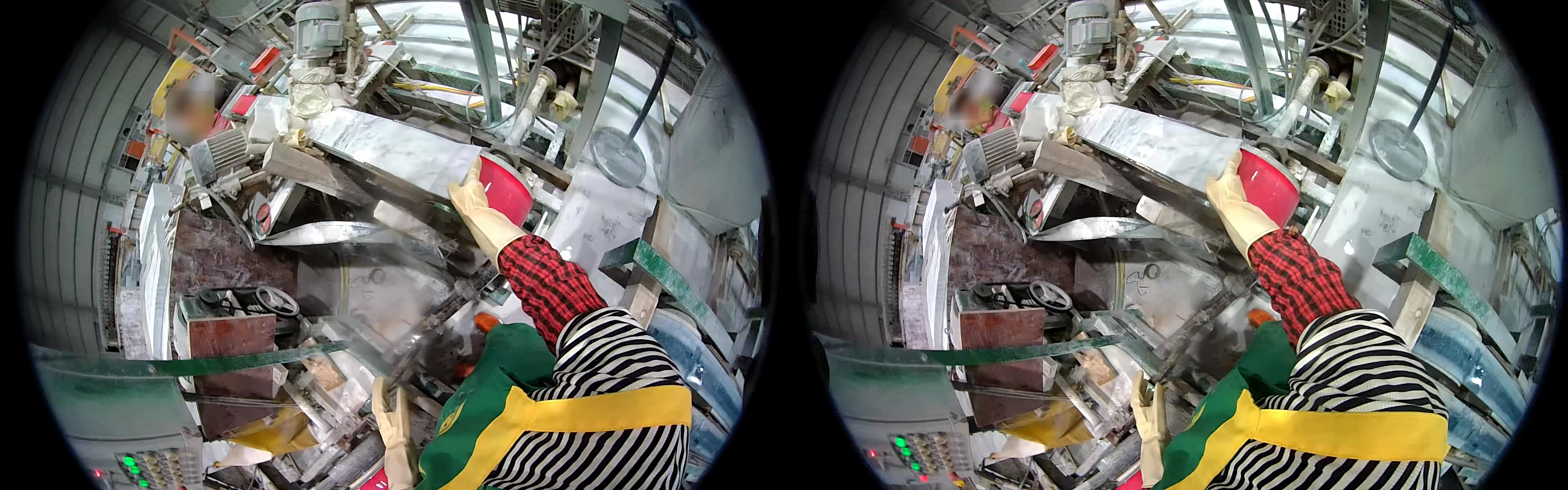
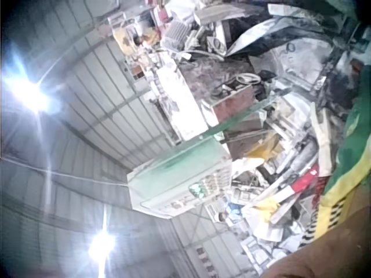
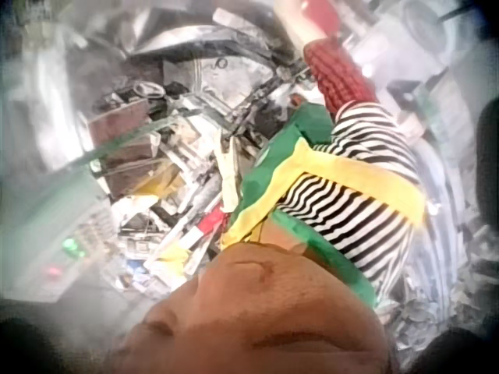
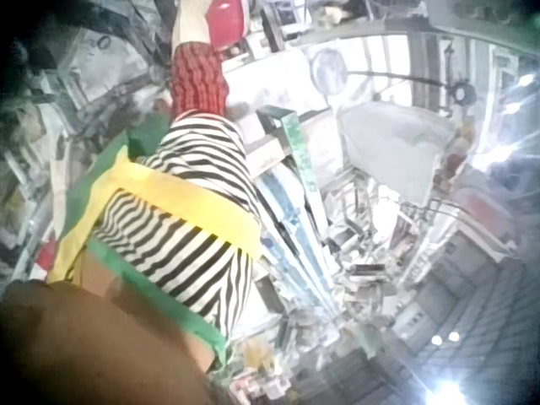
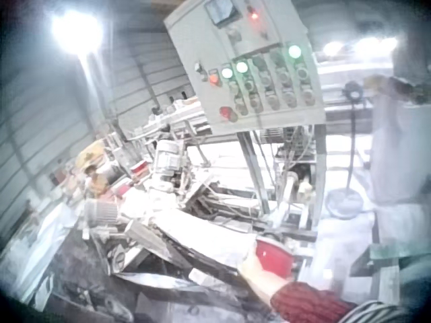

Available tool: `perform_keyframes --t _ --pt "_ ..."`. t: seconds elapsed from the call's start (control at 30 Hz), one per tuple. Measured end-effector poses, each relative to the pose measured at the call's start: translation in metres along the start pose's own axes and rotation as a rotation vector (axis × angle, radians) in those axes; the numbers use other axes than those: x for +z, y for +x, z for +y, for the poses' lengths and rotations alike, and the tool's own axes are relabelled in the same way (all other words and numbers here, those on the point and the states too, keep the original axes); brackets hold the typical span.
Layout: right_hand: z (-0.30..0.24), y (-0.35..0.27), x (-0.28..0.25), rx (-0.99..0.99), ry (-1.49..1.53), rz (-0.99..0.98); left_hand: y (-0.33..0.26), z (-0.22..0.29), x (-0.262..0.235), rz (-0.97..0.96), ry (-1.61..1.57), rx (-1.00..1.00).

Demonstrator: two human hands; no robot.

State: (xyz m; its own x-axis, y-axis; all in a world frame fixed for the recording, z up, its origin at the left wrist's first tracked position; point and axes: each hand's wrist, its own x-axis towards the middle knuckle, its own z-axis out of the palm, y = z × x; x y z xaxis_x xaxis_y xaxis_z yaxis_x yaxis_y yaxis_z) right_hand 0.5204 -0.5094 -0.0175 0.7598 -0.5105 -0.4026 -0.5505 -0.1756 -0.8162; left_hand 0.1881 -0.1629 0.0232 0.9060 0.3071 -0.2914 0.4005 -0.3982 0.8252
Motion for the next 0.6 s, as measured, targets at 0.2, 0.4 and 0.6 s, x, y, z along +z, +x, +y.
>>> perform_keyframes --t 0.2,0.4,0.6 --pt "0.033 0.021 -0.030 -0.152 -0.223 -0.059 0.015 -0.004 0.015 -0.093 0.005 -0.070" --pt "0.035 0.021 -0.030 -0.169 0.891 -0.180 0.040 0.013 0.023 -0.151 0.100 -0.057" --pt "0.059 -0.012 -0.020 -0.307 0.923 -0.325 0.040 -0.006 0.010 -0.078 0.209 0.048"
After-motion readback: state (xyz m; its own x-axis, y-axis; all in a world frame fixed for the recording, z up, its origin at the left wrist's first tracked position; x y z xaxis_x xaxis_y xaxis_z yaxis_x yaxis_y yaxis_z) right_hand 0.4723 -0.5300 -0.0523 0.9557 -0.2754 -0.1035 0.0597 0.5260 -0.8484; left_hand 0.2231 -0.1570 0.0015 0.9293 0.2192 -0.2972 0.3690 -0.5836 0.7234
